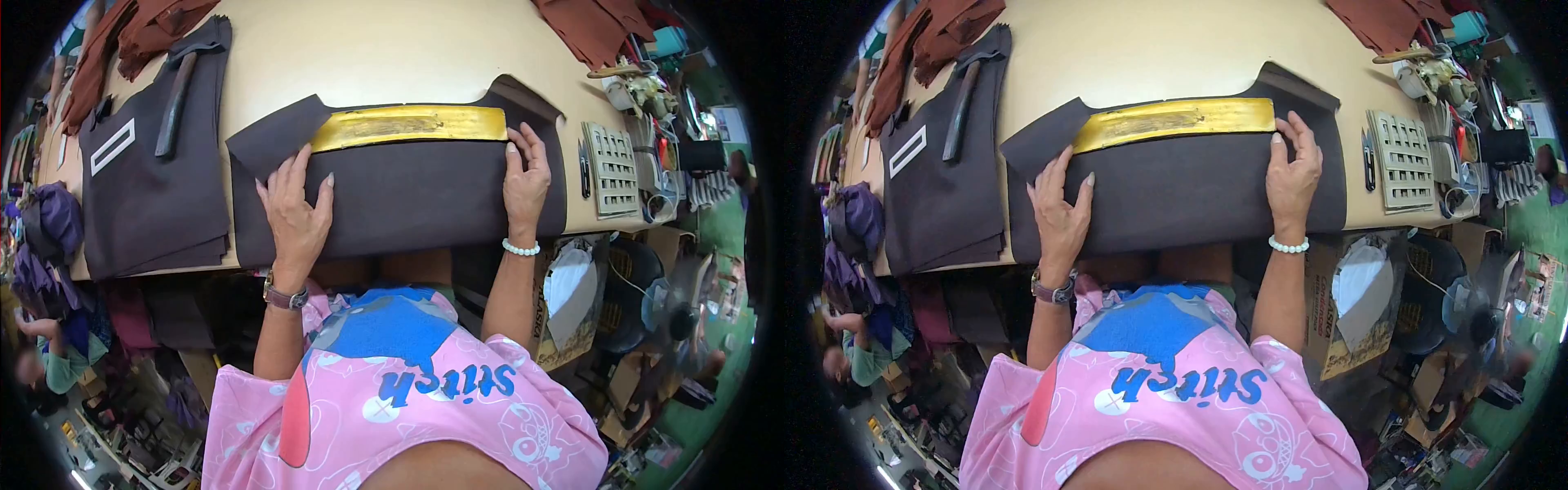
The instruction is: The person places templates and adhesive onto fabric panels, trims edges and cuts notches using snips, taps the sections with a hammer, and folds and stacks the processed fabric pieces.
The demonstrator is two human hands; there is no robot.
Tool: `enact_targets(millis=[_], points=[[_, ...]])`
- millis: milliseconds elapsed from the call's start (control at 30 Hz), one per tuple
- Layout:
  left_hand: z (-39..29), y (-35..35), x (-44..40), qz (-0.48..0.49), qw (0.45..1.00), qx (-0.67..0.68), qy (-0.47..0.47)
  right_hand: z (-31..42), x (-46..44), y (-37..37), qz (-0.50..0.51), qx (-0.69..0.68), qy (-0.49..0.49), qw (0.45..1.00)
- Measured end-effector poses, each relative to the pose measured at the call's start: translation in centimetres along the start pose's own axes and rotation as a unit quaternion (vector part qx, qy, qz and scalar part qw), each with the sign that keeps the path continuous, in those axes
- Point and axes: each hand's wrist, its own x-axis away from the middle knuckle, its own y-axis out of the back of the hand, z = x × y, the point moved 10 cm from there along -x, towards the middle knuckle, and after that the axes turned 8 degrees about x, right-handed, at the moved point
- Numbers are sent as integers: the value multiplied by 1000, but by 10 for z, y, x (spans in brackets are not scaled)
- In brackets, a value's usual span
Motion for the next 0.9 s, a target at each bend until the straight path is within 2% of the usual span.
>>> enact_targets(millis=[167,300,400,567,667,800,833,900], points=[[-11,-1,-1,-7,995,-93,-25,17,2,3,-25,97,65,993],[-9,-3,1,-8,994,-102,-31,21,1,5,-21,105,61,992],[-10,-4,0,-11,994,-100,-35,24,2,-1,-18,136,129,982],[-15,-4,-2,-7,993,-112,-44,45,6,-4,-28,224,156,962],[-34,-1,-8,-22,973,-196,-119,52,6,-6,-30,260,171,950],[-45,-9,-20,-28,953,-249,-169,58,6,-5,-51,295,205,932],[-44,-12,-24,-5,950,-270,-156,57,4,-5,-36,293,196,935],[-58,-15,-22,-9,935,-290,-204,50,0,2,-15,257,189,947]])
